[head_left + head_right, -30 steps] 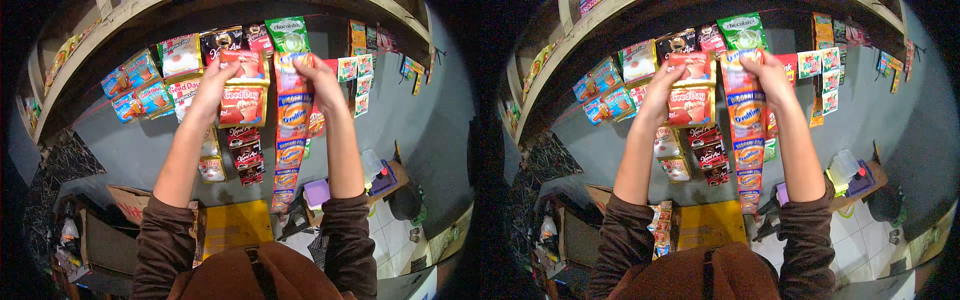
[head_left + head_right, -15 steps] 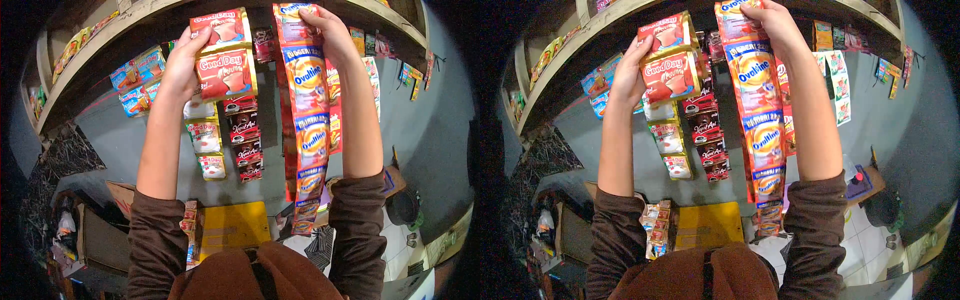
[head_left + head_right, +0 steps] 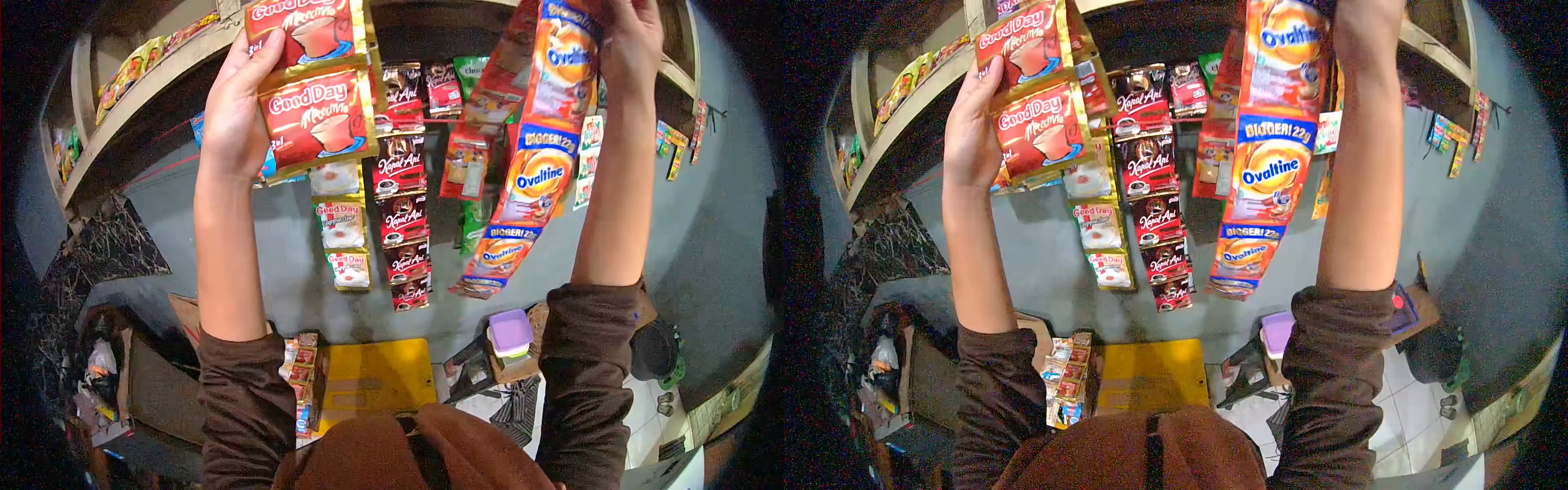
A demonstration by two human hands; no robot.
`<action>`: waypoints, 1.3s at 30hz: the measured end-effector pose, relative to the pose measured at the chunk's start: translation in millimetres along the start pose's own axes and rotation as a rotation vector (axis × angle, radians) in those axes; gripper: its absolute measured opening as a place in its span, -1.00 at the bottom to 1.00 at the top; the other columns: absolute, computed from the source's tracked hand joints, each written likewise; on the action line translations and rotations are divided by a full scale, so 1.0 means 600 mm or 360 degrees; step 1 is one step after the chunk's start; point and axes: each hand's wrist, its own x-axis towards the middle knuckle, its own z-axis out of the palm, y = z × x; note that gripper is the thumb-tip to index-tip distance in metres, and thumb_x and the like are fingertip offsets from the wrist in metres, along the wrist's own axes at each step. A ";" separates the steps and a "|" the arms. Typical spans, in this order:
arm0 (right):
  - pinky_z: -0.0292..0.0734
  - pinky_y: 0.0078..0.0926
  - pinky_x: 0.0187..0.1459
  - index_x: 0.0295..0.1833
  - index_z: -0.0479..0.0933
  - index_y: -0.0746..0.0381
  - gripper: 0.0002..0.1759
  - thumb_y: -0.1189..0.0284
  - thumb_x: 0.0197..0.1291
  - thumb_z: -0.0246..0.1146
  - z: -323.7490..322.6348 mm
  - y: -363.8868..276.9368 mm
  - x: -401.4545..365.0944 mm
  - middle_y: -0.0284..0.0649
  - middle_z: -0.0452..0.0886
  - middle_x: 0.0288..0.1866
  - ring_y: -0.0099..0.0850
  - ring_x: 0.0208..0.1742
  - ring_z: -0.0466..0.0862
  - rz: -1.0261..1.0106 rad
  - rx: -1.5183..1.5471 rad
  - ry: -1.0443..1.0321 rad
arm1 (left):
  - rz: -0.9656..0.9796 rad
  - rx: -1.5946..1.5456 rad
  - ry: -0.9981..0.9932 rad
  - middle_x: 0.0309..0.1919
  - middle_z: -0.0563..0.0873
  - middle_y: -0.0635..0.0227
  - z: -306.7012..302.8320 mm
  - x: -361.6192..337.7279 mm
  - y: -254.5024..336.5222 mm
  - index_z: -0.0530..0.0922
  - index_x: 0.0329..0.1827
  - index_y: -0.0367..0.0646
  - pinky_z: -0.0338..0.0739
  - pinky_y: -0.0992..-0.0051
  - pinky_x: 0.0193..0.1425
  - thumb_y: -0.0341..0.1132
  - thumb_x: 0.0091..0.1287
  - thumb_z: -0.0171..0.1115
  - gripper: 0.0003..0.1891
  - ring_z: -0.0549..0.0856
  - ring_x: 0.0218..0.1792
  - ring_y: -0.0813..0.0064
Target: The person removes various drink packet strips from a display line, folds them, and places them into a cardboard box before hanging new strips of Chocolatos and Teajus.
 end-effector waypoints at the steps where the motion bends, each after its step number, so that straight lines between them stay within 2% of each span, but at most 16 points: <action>1: 0.47 -0.65 -0.35 -0.19 0.38 0.22 -0.85 0.41 0.15 0.05 0.007 -0.013 0.016 -0.35 0.52 -0.33 -0.60 -0.38 0.53 -0.0034 -0.0059 0.0036 | 0.0022 -0.0009 -0.0001 -0.11 0.51 0.33 -0.003 0.001 0.003 0.29 0.04 -0.17 0.47 0.49 -0.07 -0.32 0.24 -0.05 -0.69 0.54 -0.14 0.53; 6: 0.50 -0.61 -0.38 -0.22 0.41 0.29 -0.81 0.40 0.12 0.09 0.021 -0.058 0.101 -0.27 0.53 -0.32 -0.52 -0.41 0.55 -0.0528 -0.0165 -0.0032 | 0.0012 -0.0070 0.0006 -0.09 0.51 0.31 -0.018 -0.008 0.017 0.28 0.05 -0.22 0.45 0.50 -0.05 -0.31 0.25 -0.05 -0.67 0.53 -0.12 0.53; 9: 0.47 -0.59 -0.22 -0.12 0.41 0.29 -0.78 0.43 0.13 0.08 0.022 -0.071 0.145 -0.26 0.55 -0.29 -0.51 -0.33 0.54 -0.1057 -0.0374 0.0277 | 0.0025 -0.0097 0.0002 -0.09 0.50 0.30 -0.027 -0.013 0.022 0.27 0.05 -0.23 0.43 0.50 -0.02 -0.33 0.24 -0.04 -0.67 0.52 -0.10 0.53; 10: 0.47 -0.59 -0.22 -0.12 0.41 0.29 -0.78 0.43 0.13 0.08 0.018 -0.083 0.152 -0.26 0.55 -0.29 -0.51 -0.33 0.54 -0.1060 -0.0370 0.0262 | 0.0040 -0.0044 -0.0005 -0.09 0.50 0.29 -0.029 -0.018 0.023 0.27 0.05 -0.23 0.42 0.51 -0.02 -0.34 0.23 -0.04 -0.67 0.52 -0.10 0.54; 12: 0.46 -0.51 -0.33 -0.22 0.34 0.44 -0.63 0.27 0.14 0.02 0.024 -0.123 0.143 -0.06 0.46 -0.28 -0.38 -0.33 0.50 -0.1273 -0.1095 0.0549 | 0.0057 0.0006 0.0023 -0.09 0.50 0.28 -0.028 -0.027 0.026 0.27 0.05 -0.24 0.41 0.52 -0.02 -0.35 0.22 -0.02 -0.66 0.52 -0.10 0.55; 19: 0.45 -0.44 -0.30 -0.21 0.31 0.46 -0.61 0.25 0.18 -0.01 0.022 -0.169 0.128 -0.02 0.44 -0.30 -0.34 -0.31 0.50 -0.1354 -0.1304 0.0532 | -0.0105 -0.0107 0.0022 -0.11 0.51 0.26 -0.044 -0.067 0.017 0.26 0.05 -0.26 0.42 0.52 -0.03 -0.38 0.17 0.00 -0.64 0.52 -0.10 0.51; 22: 0.46 -0.41 -0.30 -0.11 0.31 0.40 -0.55 0.21 0.10 0.10 0.017 -0.129 0.060 0.05 0.45 -0.22 -0.28 -0.31 0.50 -0.1032 -0.1341 0.0477 | -0.0280 -0.0129 0.0016 -0.13 0.52 0.23 -0.056 -0.113 -0.003 0.26 0.04 -0.29 0.42 0.52 -0.03 -0.42 0.08 0.05 -0.58 0.53 -0.12 0.51; 24: 0.48 -0.61 -0.29 -0.21 0.41 0.35 -0.81 0.49 0.07 0.13 0.029 -0.088 -0.023 -0.22 0.54 -0.30 -0.54 -0.32 0.53 -0.0890 -0.1244 0.0177 | -0.0378 -0.0075 0.0089 -0.15 0.53 0.25 -0.069 -0.159 -0.028 0.28 0.01 -0.29 0.41 0.54 -0.03 -0.43 0.05 0.08 -0.58 0.53 -0.14 0.53; 25: 0.46 -0.62 -0.26 -0.18 0.42 0.39 -0.75 0.56 -0.03 0.21 0.058 -0.073 -0.070 -0.21 0.54 -0.27 -0.52 -0.30 0.53 -0.0817 -0.0928 0.0153 | -0.0400 -0.0061 0.0182 -0.17 0.53 0.27 -0.071 -0.184 -0.042 0.29 -0.01 -0.29 0.40 0.56 -0.03 -0.44 0.04 0.10 -0.59 0.53 -0.15 0.55; 27: 0.42 -0.61 -0.23 -0.18 0.40 0.40 -0.76 0.58 -0.01 0.19 0.080 -0.066 -0.149 -0.23 0.52 -0.28 -0.50 -0.31 0.50 -0.0438 -0.0889 0.0053 | -0.0556 -0.0153 0.0237 -0.19 0.54 0.30 -0.091 -0.239 -0.061 0.31 -0.04 -0.29 0.38 0.57 -0.03 -0.44 0.06 0.09 -0.63 0.53 -0.17 0.57; 28: 0.35 -0.78 -0.37 -0.16 0.40 0.37 -0.79 0.51 0.07 0.13 0.096 -0.066 -0.183 -0.30 0.49 -0.32 -0.63 -0.40 0.45 -0.0327 -0.0824 -0.0043 | -0.0647 -0.0193 0.0361 -0.22 0.54 0.32 -0.100 -0.270 -0.071 0.31 -0.05 -0.29 0.38 0.56 -0.04 -0.43 0.07 0.09 -0.65 0.53 -0.19 0.57; 29: 0.34 -0.77 -0.35 -0.13 0.38 0.38 -0.76 0.53 0.06 0.12 0.095 -0.080 -0.215 -0.31 0.49 -0.31 -0.63 -0.39 0.44 -0.0008 -0.0988 -0.0205 | -0.0722 -0.0148 0.0459 -0.24 0.54 0.35 -0.105 -0.301 -0.076 0.34 -0.08 -0.26 0.38 0.57 -0.04 -0.34 0.05 0.12 -0.63 0.53 -0.21 0.56; 33: 0.24 -0.62 -0.01 0.04 0.26 0.44 -0.61 0.50 0.08 0.05 0.108 -0.107 -0.303 -0.22 0.44 -0.11 -0.54 -0.09 0.43 0.1171 -0.0408 -0.0471 | -0.0834 -0.0232 0.0863 -0.30 0.55 0.35 -0.144 -0.432 -0.087 0.38 -0.18 -0.23 0.40 0.58 -0.10 -0.39 0.11 0.08 -0.78 0.53 -0.26 0.59; 35: 0.29 -0.64 -0.16 -0.15 0.38 0.42 -0.73 0.54 -0.01 0.11 0.130 -0.114 -0.332 -0.28 0.44 -0.31 -0.54 -0.24 0.42 0.1476 -0.0306 -0.0404 | -0.0876 -0.0279 0.1080 -0.34 0.55 0.35 -0.157 -0.474 -0.070 0.39 -0.26 -0.22 0.42 0.60 -0.15 -0.43 0.14 0.05 -0.87 0.54 -0.31 0.61; 37: 0.26 -0.60 -0.27 -0.30 0.44 0.40 -0.81 0.55 -0.09 0.17 0.128 -0.103 -0.343 -0.24 0.36 -0.44 -0.46 -0.35 0.38 0.1418 -0.0490 -0.1240 | -0.0978 -0.0070 0.1148 -0.42 0.56 0.38 -0.160 -0.517 -0.042 0.40 -0.32 -0.20 0.43 0.62 -0.23 -0.45 0.15 0.05 -0.93 0.54 -0.38 0.64; 39: 0.21 -0.57 -0.33 -0.39 0.48 0.34 -0.79 0.50 -0.23 0.28 0.158 -0.099 -0.386 -0.23 0.25 -0.46 -0.41 -0.37 0.30 0.1330 -0.0488 -0.1320 | -0.1043 0.0177 0.1243 -0.49 0.55 0.43 -0.171 -0.550 -0.014 0.43 -0.40 -0.18 0.42 0.67 -0.30 -0.46 0.12 0.11 -0.96 0.52 -0.45 0.70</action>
